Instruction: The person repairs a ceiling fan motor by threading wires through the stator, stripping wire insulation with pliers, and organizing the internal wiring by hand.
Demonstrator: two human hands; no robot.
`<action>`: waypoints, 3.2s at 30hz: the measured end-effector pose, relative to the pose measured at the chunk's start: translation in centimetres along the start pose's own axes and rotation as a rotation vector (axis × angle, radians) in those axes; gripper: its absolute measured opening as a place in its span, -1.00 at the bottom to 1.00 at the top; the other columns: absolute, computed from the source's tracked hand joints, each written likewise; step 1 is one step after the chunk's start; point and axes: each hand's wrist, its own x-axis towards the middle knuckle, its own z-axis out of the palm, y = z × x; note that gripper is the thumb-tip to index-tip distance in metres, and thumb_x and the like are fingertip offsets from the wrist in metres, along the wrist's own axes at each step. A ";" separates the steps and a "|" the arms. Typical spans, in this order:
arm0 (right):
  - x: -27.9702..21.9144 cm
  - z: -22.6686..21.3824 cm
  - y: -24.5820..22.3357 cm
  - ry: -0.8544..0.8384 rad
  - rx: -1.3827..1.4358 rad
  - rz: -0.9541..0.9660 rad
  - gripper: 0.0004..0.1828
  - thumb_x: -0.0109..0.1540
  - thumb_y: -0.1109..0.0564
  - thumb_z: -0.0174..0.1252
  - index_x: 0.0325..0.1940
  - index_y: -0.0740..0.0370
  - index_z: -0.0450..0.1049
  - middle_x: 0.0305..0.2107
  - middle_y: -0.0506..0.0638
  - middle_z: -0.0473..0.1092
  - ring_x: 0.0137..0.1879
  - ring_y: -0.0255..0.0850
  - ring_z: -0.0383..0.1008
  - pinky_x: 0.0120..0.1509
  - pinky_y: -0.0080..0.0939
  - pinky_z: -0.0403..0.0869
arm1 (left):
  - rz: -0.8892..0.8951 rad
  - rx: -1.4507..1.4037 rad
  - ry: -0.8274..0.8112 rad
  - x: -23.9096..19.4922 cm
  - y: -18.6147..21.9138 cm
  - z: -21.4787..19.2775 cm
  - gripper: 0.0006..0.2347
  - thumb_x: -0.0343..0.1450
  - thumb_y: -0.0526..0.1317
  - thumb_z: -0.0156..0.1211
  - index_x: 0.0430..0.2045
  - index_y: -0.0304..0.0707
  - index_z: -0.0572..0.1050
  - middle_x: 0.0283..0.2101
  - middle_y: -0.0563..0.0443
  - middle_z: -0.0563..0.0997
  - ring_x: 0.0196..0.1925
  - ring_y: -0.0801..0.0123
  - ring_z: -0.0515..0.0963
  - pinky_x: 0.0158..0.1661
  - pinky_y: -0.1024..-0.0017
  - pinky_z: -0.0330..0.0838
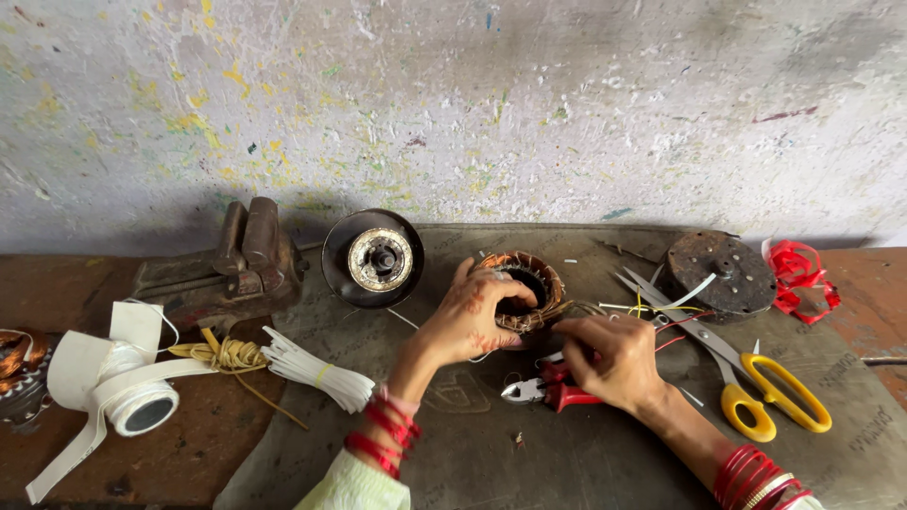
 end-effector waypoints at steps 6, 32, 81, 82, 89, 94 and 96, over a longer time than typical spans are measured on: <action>-0.4 0.3 0.5 0.118 0.151 0.464 -0.79 0.12 0.30 0.15 -0.24 0.28 0.66 -0.71 -0.04 0.43 -0.63 -0.40 0.26 -0.55 -0.34 0.23 | 0.070 0.134 0.312 -2.2 3.4 1.3 -0.70 0.14 -0.16 0.56 -0.39 -0.19 0.55 -0.12 -0.02 0.58 0.17 0.17 0.48 0.45 -0.15 -0.07; 0.2 -0.1 -0.1 0.048 0.160 0.505 -0.78 0.07 0.29 0.17 -0.26 0.24 0.66 -0.68 0.00 0.47 -0.64 -0.39 0.32 -0.55 -0.29 0.27 | 0.311 0.451 0.432 -2.6 3.6 3.4 -0.86 0.40 -0.29 0.30 -0.36 -0.47 0.63 -0.13 -0.17 0.63 0.13 0.01 0.50 0.32 -0.18 0.27; 3.5 -6.5 -5.2 -1.008 -0.139 0.347 -0.11 -0.08 0.29 0.21 0.37 0.03 0.28 0.04 -0.03 0.32 0.08 -0.06 0.49 0.08 -0.04 0.48 | 0.136 0.170 0.380 -2.1 4.3 2.3 -0.86 0.30 -0.15 0.36 -0.42 -0.20 0.66 -0.24 -0.08 0.50 0.07 0.05 0.44 0.22 0.05 0.28; 3.6 -6.6 -5.3 -1.003 -0.120 0.357 -0.08 -0.09 0.30 0.21 0.38 -0.01 0.29 0.07 -0.04 0.31 0.07 -0.05 0.49 0.07 -0.04 0.48 | 0.111 0.105 0.406 -2.0 4.1 2.5 -0.87 0.34 -0.16 0.35 -0.39 -0.21 0.66 -0.23 -0.06 0.50 0.06 0.09 0.45 0.20 0.08 0.30; 4.3 -7.0 -5.6 -1.021 -0.147 0.393 -0.14 -0.08 0.21 0.23 0.36 0.00 0.33 0.06 -0.07 0.31 0.09 -0.03 0.47 0.13 -0.03 0.46 | 0.083 0.055 0.454 -1.0 2.6 2.0 -0.84 0.45 -0.17 0.26 -0.23 -0.21 0.67 -0.14 0.03 0.60 0.12 0.19 0.49 0.37 0.06 0.14; 4.8 -7.6 -5.6 -1.026 -0.038 0.427 -0.16 -0.06 0.21 0.19 0.35 -0.06 0.39 0.04 -0.11 0.35 0.10 -0.12 0.50 0.16 -0.11 0.48 | 0.083 0.098 0.281 0.6 2.9 1.1 -0.78 0.32 -0.08 0.36 -0.41 -0.27 0.70 -0.25 -0.05 0.63 0.07 0.14 0.49 0.40 -0.04 -0.08; 4.8 -7.7 -5.4 -1.026 -0.002 0.419 -0.17 -0.06 0.25 0.17 0.35 -0.06 0.40 0.04 -0.12 0.36 0.11 -0.13 0.50 0.17 -0.12 0.48 | 0.076 0.116 0.278 0.9 3.1 1.3 -0.75 0.25 -0.05 0.40 -0.50 -0.29 0.70 -0.34 -0.06 0.64 0.03 0.13 0.51 0.40 -0.03 -0.06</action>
